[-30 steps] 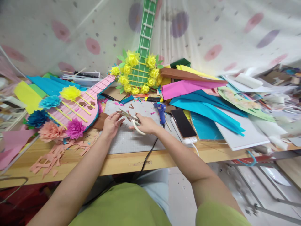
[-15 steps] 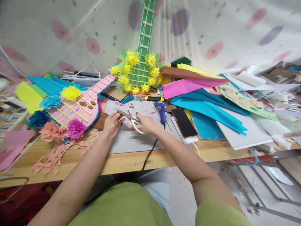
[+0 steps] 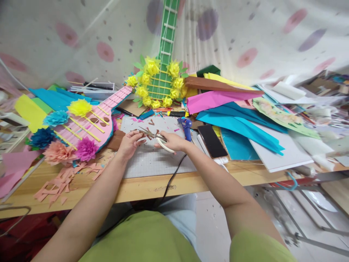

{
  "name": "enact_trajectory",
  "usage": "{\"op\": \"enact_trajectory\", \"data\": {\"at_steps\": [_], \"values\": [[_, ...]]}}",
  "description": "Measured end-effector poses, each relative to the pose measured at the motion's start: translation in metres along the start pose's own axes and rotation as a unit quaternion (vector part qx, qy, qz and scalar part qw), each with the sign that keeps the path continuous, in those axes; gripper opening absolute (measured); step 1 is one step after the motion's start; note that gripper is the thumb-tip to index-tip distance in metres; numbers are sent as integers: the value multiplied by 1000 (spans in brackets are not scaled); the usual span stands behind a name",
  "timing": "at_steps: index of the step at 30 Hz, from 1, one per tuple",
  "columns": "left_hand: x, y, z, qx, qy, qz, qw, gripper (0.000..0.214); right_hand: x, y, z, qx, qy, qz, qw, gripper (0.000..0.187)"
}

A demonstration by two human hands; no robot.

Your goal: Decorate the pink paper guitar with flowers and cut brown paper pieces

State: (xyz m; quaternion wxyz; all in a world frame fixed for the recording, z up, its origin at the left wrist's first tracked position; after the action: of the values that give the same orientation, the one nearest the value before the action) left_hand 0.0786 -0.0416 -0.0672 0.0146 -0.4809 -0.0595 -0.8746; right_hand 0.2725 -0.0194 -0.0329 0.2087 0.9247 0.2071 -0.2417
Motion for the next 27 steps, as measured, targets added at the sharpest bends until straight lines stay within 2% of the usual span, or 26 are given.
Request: {"op": "enact_trajectory", "data": {"at_steps": [3,16,23,27], "values": [[2,2,1,-22,-19,-5,1000,23,-2,0,0,-17,11,-18,1000,43],[3,3,1,-44,-48,-19,998,18,1,3,1,15,-2,-3,1000,38],[1,2,-1,-49,-53,-19,997,19,6,3,5,-3,-106,19,994,39],[-1,0,-2,-25,-36,-25,999,22,10,-2,11,34,-232,49,971,40]]}}
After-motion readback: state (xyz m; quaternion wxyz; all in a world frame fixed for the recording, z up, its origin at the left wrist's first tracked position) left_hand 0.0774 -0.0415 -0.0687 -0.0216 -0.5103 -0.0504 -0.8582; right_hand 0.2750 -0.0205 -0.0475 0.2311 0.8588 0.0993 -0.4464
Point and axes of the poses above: each hand's wrist, its own y-axis away from the middle knuckle, its own z-axis out of the palm, x = y × z, the point moved 1 cm from there along -y, towards the middle knuckle, and after that the axes turned 6 degrees about z, right-handed, at the moved point
